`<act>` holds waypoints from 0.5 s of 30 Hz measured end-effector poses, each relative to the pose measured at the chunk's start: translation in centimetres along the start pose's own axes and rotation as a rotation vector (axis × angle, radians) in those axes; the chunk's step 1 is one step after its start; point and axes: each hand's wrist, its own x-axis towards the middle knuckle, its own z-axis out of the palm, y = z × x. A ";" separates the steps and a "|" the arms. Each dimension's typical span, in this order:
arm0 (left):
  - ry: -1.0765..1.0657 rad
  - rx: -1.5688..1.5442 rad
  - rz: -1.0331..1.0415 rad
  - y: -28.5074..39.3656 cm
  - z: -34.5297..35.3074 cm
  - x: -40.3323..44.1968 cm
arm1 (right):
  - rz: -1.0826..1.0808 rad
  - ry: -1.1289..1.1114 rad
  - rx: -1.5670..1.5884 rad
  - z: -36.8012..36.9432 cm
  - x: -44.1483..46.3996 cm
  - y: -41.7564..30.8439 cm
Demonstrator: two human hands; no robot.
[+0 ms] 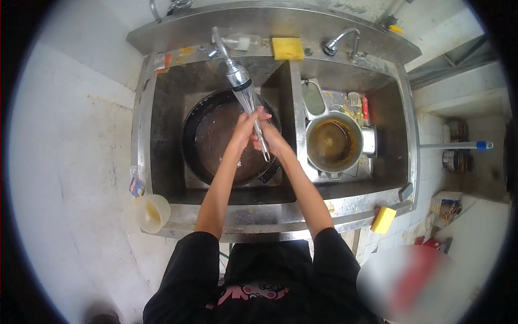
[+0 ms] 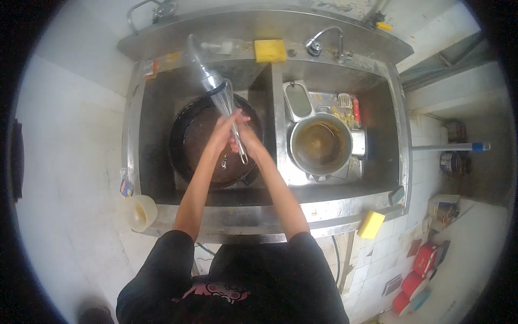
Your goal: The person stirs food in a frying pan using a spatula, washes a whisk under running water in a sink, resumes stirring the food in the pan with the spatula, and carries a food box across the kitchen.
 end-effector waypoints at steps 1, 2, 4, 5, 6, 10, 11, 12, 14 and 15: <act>0.012 0.024 -0.035 0.4 -0.5 0.0 | 0.002 0.034 -0.067 -0.5 1.4 0.0; 0.023 0.046 -0.070 0.6 -1.0 0.2 | -0.070 -0.013 -0.073 -0.4 1.9 -0.3; -0.025 -0.017 -0.092 0.8 -2.0 0.8 | -0.039 0.026 -0.101 -0.4 2.1 -1.5; -0.084 -0.074 -0.123 0.6 -2.3 1.1 | -0.036 0.023 -0.114 -0.5 1.6 -1.8; -0.079 -0.087 -0.115 0.2 -2.4 1.3 | -0.169 0.043 -0.388 -0.5 0.9 -1.9; -0.128 -0.174 -0.044 -0.1 -1.5 1.1 | -0.752 0.451 -1.245 -0.7 0.1 -0.3; -0.143 -0.097 0.026 0.0 -1.1 0.9 | -0.627 0.509 -1.239 -0.4 -0.6 -0.4; -0.139 -0.104 0.029 0.0 -0.8 0.7 | -0.627 0.504 -1.246 -0.7 -0.7 -0.8; -0.139 -0.057 0.015 -0.1 -0.3 0.5 | -0.098 0.360 -0.734 -1.7 -0.7 -1.4; -0.157 -0.060 0.004 -0.1 -0.2 0.5 | -0.208 0.355 -0.749 -1.8 -0.7 -1.0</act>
